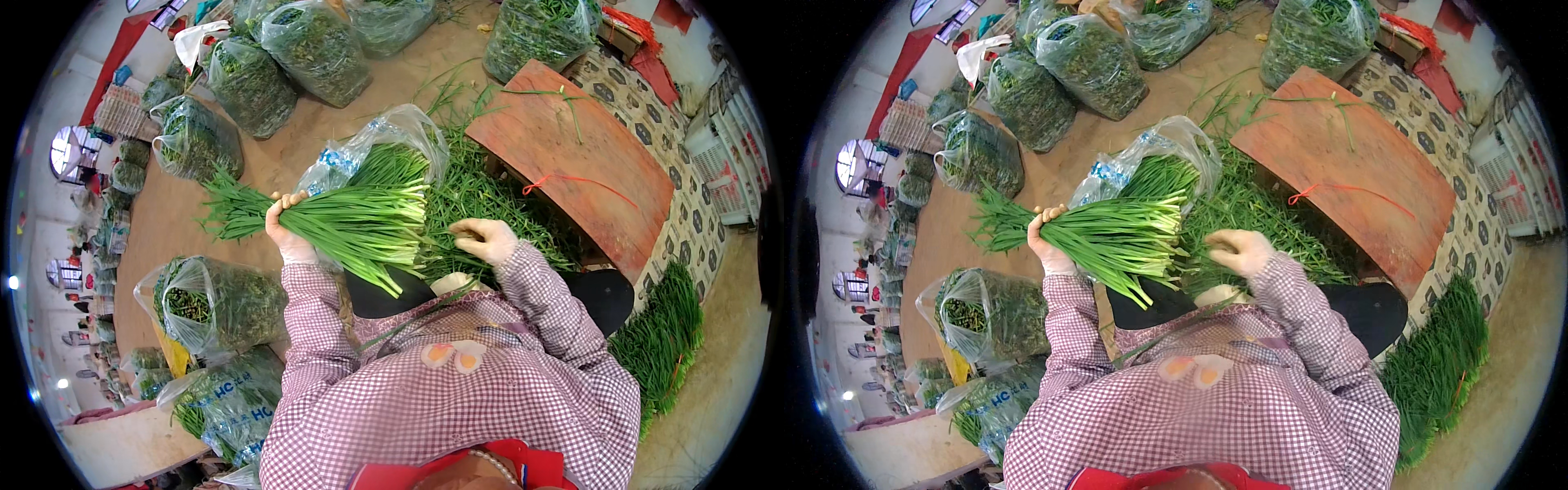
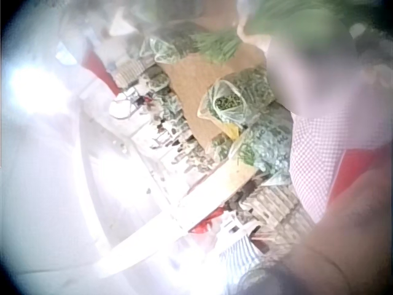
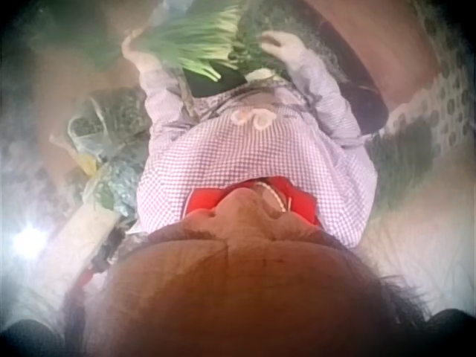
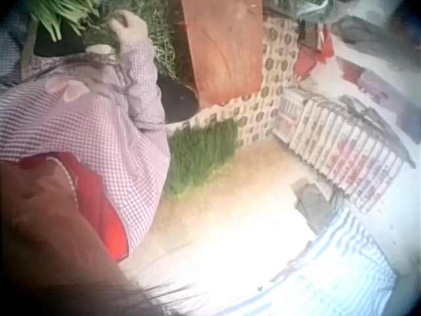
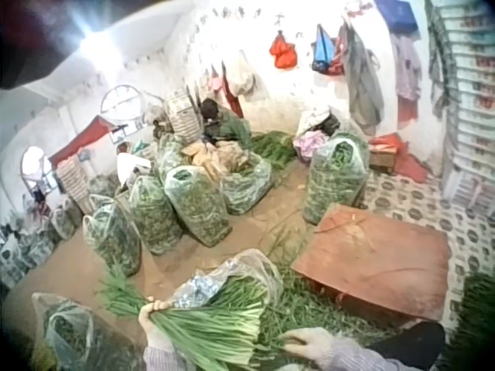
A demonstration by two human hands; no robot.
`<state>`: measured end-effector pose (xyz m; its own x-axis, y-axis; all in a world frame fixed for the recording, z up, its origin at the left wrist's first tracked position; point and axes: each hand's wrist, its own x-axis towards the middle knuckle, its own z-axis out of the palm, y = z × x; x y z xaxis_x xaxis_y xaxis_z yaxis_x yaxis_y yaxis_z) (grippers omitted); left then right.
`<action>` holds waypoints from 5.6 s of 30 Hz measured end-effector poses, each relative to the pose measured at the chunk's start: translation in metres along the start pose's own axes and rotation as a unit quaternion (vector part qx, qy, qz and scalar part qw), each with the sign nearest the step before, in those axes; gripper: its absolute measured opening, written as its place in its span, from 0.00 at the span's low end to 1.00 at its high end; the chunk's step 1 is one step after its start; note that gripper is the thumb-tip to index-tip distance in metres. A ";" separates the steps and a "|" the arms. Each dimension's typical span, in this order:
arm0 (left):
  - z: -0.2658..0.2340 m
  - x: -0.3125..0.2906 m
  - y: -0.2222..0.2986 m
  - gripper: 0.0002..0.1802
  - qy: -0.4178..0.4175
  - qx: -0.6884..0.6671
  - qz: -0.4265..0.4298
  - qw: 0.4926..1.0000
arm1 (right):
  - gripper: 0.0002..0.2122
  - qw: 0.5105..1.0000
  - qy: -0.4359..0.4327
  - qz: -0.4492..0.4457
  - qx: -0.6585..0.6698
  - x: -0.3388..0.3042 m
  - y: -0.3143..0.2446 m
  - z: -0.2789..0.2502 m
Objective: The person sorts green onions from a plastic bag by hand, removes yellowed leaves, and ties them into bundles with red string.
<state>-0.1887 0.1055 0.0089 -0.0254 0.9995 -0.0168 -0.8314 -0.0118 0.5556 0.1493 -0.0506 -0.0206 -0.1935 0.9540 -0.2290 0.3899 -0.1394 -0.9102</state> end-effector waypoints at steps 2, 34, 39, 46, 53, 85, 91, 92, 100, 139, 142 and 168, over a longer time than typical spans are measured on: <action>-0.003 0.000 0.001 0.06 0.005 0.007 0.002 1.000 | 0.25 0.999 -0.023 0.014 0.031 0.007 -0.028 0.009; -0.022 0.003 0.002 0.07 0.041 -0.005 0.017 0.999 | 0.08 0.965 -0.037 0.065 0.251 0.026 -0.056 0.049; -0.031 0.002 0.003 0.07 0.041 -0.003 0.023 0.999 | 0.09 0.997 0.032 0.024 0.071 0.011 -0.044 0.036; -0.038 -0.003 0.008 0.01 0.078 -0.037 -0.007 0.996 | 0.20 0.815 -0.217 0.313 -0.437 -0.010 0.032 -0.035; -0.032 -0.008 0.003 0.04 0.094 -0.031 -0.007 0.995 | 0.45 0.995 -0.064 0.011 -0.074 0.000 0.011 0.025; -0.024 -0.015 -0.006 0.06 0.082 -0.040 -0.012 0.996 | 0.17 0.927 -0.194 0.154 0.282 0.012 -0.033 0.078; -0.024 -0.019 -0.010 0.05 0.091 -0.047 -0.011 0.995 | 0.11 0.945 -0.128 0.163 0.254 0.008 -0.008 0.062; -0.018 -0.018 -0.012 0.04 0.078 -0.045 -0.017 0.996 | 0.13 0.972 -0.164 0.062 0.158 0.011 0.036 0.053; -0.036 -0.015 -0.006 0.01 0.072 -0.052 0.003 0.996 | 0.23 0.916 -0.038 0.109 -0.384 -0.020 0.068 -0.013; 0.003 -0.031 -0.008 0.09 -0.122 -0.165 -0.058 0.977 | 0.16 0.996 -0.033 0.080 0.035 -0.003 -0.089 0.005; 0.020 -0.031 -0.012 0.09 -0.142 -0.144 -0.068 0.977 | 0.19 0.988 -0.037 -0.001 -0.149 0.016 -0.085 0.021; 0.009 -0.031 -0.012 0.08 -0.098 -0.137 -0.059 0.984 | 0.12 0.958 -0.092 0.148 0.228 -0.010 -0.041 0.038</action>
<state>-0.1730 0.0750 0.0104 0.1662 0.9802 0.1079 -0.9412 0.1251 0.3137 0.1004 -0.0642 0.0062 -0.3075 0.7972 -0.5195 0.0270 -0.5384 -0.8423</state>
